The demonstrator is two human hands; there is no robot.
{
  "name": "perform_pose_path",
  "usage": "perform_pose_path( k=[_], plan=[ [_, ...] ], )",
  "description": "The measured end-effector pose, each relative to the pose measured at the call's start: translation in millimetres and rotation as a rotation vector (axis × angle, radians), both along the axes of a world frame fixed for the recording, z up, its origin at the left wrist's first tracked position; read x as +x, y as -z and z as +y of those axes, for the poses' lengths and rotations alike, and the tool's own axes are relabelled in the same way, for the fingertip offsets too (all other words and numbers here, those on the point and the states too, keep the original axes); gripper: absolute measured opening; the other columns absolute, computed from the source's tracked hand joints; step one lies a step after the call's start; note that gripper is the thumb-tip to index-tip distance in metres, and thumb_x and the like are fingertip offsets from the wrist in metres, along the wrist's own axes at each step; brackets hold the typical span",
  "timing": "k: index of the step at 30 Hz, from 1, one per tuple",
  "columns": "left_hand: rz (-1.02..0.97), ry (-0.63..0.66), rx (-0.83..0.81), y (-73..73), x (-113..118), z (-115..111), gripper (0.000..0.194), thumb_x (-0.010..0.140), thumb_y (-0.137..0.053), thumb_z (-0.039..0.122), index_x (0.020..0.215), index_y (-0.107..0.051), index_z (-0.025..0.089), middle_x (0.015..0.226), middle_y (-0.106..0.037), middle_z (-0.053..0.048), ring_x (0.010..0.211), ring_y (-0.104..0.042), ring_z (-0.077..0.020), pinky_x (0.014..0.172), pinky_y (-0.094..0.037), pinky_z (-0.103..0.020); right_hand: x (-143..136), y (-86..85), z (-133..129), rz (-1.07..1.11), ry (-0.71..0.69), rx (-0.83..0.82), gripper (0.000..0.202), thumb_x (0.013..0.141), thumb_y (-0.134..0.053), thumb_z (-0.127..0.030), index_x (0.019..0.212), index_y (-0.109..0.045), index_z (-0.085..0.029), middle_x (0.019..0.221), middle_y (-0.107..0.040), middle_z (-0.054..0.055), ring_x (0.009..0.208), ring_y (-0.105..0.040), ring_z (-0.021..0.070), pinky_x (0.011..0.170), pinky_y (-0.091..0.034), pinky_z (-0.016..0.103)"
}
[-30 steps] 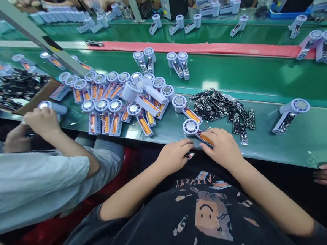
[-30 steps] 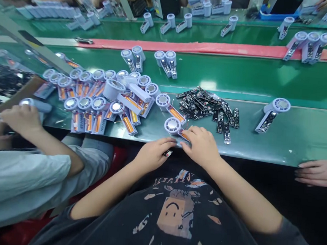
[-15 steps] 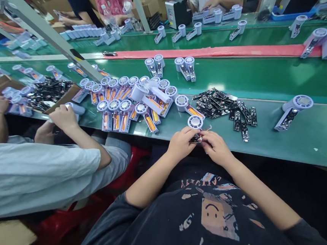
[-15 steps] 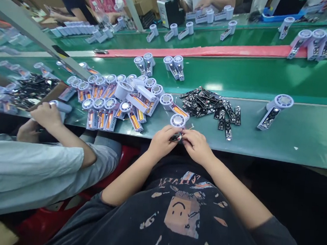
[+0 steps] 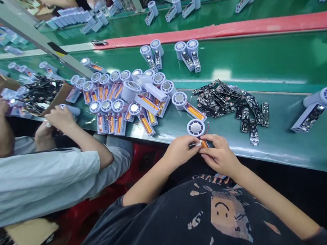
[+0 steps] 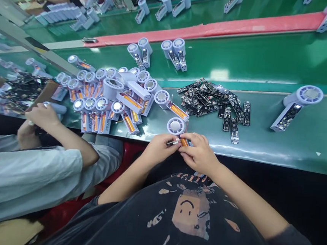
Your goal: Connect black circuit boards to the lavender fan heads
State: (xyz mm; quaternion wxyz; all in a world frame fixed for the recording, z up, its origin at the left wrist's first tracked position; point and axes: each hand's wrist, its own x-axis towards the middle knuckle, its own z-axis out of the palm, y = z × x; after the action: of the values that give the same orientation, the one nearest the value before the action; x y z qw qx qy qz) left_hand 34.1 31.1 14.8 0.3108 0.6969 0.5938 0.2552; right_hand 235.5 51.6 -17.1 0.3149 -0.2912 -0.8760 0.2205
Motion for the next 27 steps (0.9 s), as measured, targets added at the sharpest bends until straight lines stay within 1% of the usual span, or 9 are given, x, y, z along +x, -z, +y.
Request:
perform_pose_path(
  k=[3, 5, 8, 10, 14, 16, 19, 22, 27],
  plan=[
    [0.001, 0.041, 0.095, 1.4, -5.4, 0.1, 0.012, 0.086, -0.062, 0.012, 0.086, -0.070, 0.020, 0.085, -0.075, -0.003, 0.082, -0.069, -0.0178, 0.078, -0.053, -0.029, 4.8, -0.4, 1.7, 0.061, -0.028, -0.055, 0.022, 0.095, -0.058, -0.032, 0.104, -0.076, -0.024, 0.134, -0.062, 0.012, 0.122, -0.058, 0.0295, 0.100, -0.046, 0.052],
    [-0.082, -0.004, 0.155, 6.2, -6.8, -1.2, 0.011, 0.089, -0.060, 0.013, 0.086, -0.069, 0.020, 0.085, -0.075, -0.003, 0.081, -0.069, -0.0173, 0.078, -0.053, -0.028, 7.4, -1.6, 2.5, 0.131, -0.025, -0.113, 0.026, 0.099, -0.054, -0.037, 0.098, -0.077, -0.025, 0.132, -0.064, 0.011, 0.120, -0.060, 0.0277, 0.099, -0.048, 0.050],
    [-0.171, -0.088, 0.153, 12.1, -6.6, -2.9, 0.014, 0.093, -0.059, 0.021, 0.082, -0.067, 0.019, 0.081, -0.073, -0.002, 0.077, -0.067, -0.0171, 0.077, -0.052, -0.028, 5.8, -5.9, 1.6, 0.242, 0.115, -0.149, 0.031, 0.101, -0.050, -0.036, 0.088, -0.076, -0.024, 0.121, -0.066, 0.010, 0.113, -0.062, 0.0246, 0.094, -0.050, 0.043],
    [-0.192, -0.123, 0.113, 12.8, -7.1, -2.5, 0.016, 0.094, -0.059, 0.025, 0.081, -0.067, 0.019, 0.080, -0.073, -0.002, 0.077, -0.067, -0.0173, 0.077, -0.053, -0.029, -1.1, -9.4, 0.6, 0.266, 0.230, -0.107, 0.027, 0.099, -0.055, -0.038, 0.091, -0.076, -0.023, 0.110, -0.064, 0.010, 0.104, -0.061, 0.0239, 0.090, -0.050, 0.041],
    [-0.269, -0.130, 0.030, 10.8, -14.3, 1.8, 0.012, 0.092, -0.063, 0.027, 0.086, -0.069, 0.019, 0.086, -0.074, -0.003, 0.084, -0.068, -0.0187, 0.084, -0.054, -0.031, -23.6, -13.9, 0.8, 0.098, 0.307, -0.074, 0.025, 0.093, -0.063, -0.045, 0.099, -0.076, -0.024, 0.097, -0.059, 0.008, 0.091, -0.055, 0.0242, 0.083, -0.045, 0.042],
    [-0.329, -0.116, -0.024, 11.7, -20.2, 3.5, 0.011, 0.091, -0.063, 0.027, 0.087, -0.069, 0.019, 0.087, -0.074, -0.003, 0.084, -0.068, -0.0184, 0.084, -0.054, -0.031, -34.4, -14.1, 1.5, 0.019, 0.334, -0.086, 0.020, 0.092, -0.065, -0.042, 0.094, -0.076, -0.025, 0.096, -0.058, 0.007, 0.090, -0.053, 0.0245, 0.081, -0.042, 0.041],
    [-0.405, -0.099, -0.081, 16.7, -28.2, 2.7, 0.015, 0.091, -0.064, 0.031, 0.086, -0.069, 0.018, 0.083, -0.072, -0.002, 0.079, -0.067, -0.0173, 0.079, -0.054, -0.030, -44.7, -11.7, 2.3, -0.005, 0.355, -0.042, 0.015, 0.092, -0.066, -0.036, 0.091, -0.077, -0.027, 0.096, -0.058, 0.007, 0.090, -0.052, 0.0244, 0.081, -0.039, 0.041],
    [-0.439, -0.111, -0.060, 21.7, -32.7, -1.4, 0.017, 0.092, -0.065, 0.034, 0.086, -0.069, 0.019, 0.086, -0.071, -0.003, 0.082, -0.066, -0.0178, 0.082, -0.054, -0.031, -47.3, -6.7, 3.1, 0.016, 0.343, 0.006, 0.015, 0.094, -0.064, -0.034, 0.096, -0.079, -0.030, 0.097, -0.058, 0.006, 0.091, -0.051, 0.0238, 0.081, -0.037, 0.040],
    [-0.358, -0.079, -0.009, 20.2, -34.6, -4.2, 0.014, 0.092, -0.066, 0.031, 0.085, -0.073, 0.020, 0.094, -0.064, -0.004, 0.091, -0.063, -0.0182, 0.090, -0.053, -0.033, -44.2, -1.4, 3.6, -0.004, 0.341, -0.044, 0.018, 0.096, -0.062, -0.035, 0.098, -0.080, -0.034, 0.096, -0.059, 0.005, 0.091, -0.050, 0.0233, 0.079, -0.037, 0.040]
  ],
)
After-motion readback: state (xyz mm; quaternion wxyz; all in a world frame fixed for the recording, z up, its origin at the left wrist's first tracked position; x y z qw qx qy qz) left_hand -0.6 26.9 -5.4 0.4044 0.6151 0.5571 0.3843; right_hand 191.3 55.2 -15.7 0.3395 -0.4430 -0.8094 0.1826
